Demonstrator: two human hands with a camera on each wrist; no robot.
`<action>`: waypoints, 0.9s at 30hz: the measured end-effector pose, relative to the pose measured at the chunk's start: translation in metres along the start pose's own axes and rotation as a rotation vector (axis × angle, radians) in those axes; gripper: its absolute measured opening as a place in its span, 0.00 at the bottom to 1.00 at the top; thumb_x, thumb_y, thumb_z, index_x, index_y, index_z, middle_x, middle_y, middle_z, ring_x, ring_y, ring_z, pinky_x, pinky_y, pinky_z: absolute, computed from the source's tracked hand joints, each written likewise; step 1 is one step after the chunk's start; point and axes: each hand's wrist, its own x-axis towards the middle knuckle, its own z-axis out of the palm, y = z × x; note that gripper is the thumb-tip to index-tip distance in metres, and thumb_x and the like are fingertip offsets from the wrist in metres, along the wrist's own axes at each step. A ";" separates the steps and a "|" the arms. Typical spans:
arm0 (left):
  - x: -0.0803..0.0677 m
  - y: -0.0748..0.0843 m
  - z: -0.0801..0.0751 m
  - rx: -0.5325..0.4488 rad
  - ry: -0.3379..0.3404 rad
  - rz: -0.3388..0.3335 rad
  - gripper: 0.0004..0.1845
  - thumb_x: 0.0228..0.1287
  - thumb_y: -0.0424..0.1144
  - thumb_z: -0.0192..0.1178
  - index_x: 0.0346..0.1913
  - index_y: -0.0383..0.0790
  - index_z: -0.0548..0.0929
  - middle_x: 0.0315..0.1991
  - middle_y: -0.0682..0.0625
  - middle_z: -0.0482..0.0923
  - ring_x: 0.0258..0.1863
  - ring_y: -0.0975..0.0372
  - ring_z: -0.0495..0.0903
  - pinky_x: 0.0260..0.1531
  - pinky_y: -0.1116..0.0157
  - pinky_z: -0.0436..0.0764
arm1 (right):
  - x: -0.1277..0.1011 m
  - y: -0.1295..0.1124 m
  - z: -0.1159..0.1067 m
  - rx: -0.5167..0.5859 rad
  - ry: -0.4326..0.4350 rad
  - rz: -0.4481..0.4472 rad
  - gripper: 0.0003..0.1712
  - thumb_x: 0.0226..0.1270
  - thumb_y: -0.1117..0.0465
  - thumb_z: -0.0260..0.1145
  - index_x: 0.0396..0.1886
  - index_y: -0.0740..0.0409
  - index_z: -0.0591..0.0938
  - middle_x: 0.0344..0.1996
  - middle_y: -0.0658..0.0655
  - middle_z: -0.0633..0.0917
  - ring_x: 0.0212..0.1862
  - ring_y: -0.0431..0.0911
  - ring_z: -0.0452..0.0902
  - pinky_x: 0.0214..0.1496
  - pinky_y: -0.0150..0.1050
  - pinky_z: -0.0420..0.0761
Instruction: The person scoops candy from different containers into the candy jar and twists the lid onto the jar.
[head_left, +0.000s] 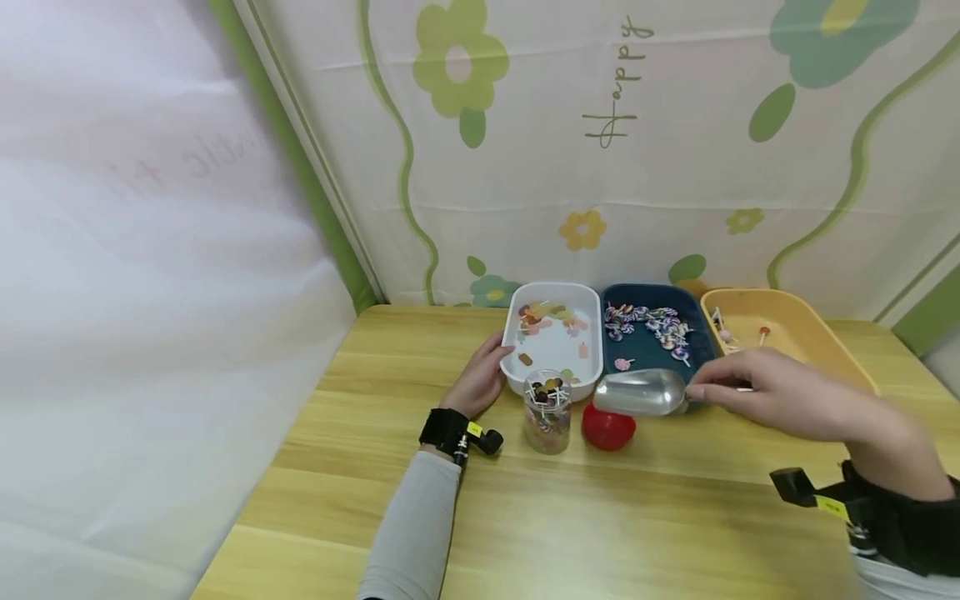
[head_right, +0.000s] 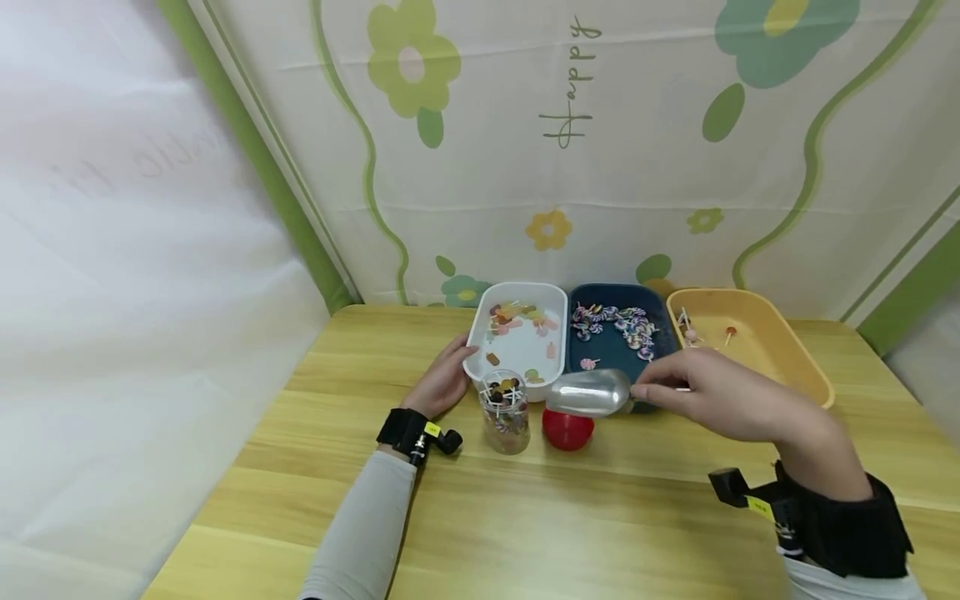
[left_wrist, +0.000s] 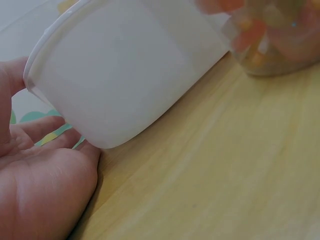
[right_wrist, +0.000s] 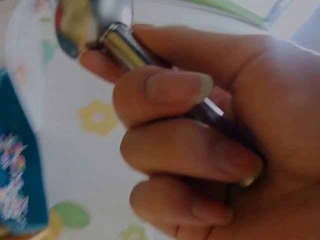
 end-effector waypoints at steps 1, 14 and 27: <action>0.001 -0.001 0.000 -0.006 -0.003 0.004 0.29 0.82 0.33 0.44 0.81 0.40 0.55 0.82 0.43 0.49 0.79 0.52 0.54 0.77 0.59 0.59 | -0.003 0.004 0.002 0.012 -0.031 0.002 0.10 0.79 0.59 0.61 0.45 0.43 0.88 0.32 0.39 0.84 0.32 0.35 0.74 0.30 0.32 0.75; 0.000 0.002 0.001 -0.021 0.000 0.035 0.29 0.82 0.31 0.43 0.81 0.37 0.55 0.82 0.40 0.48 0.80 0.49 0.52 0.79 0.56 0.56 | -0.050 0.094 0.038 0.152 -0.008 -0.023 0.14 0.78 0.70 0.57 0.49 0.57 0.87 0.28 0.41 0.81 0.27 0.37 0.73 0.22 0.33 0.73; -0.002 0.003 0.003 -0.011 0.023 0.010 0.31 0.82 0.32 0.44 0.82 0.39 0.52 0.82 0.42 0.48 0.80 0.52 0.51 0.78 0.59 0.57 | -0.054 0.131 0.075 -0.068 0.148 0.045 0.10 0.75 0.65 0.63 0.50 0.55 0.87 0.44 0.47 0.88 0.45 0.28 0.78 0.40 0.30 0.82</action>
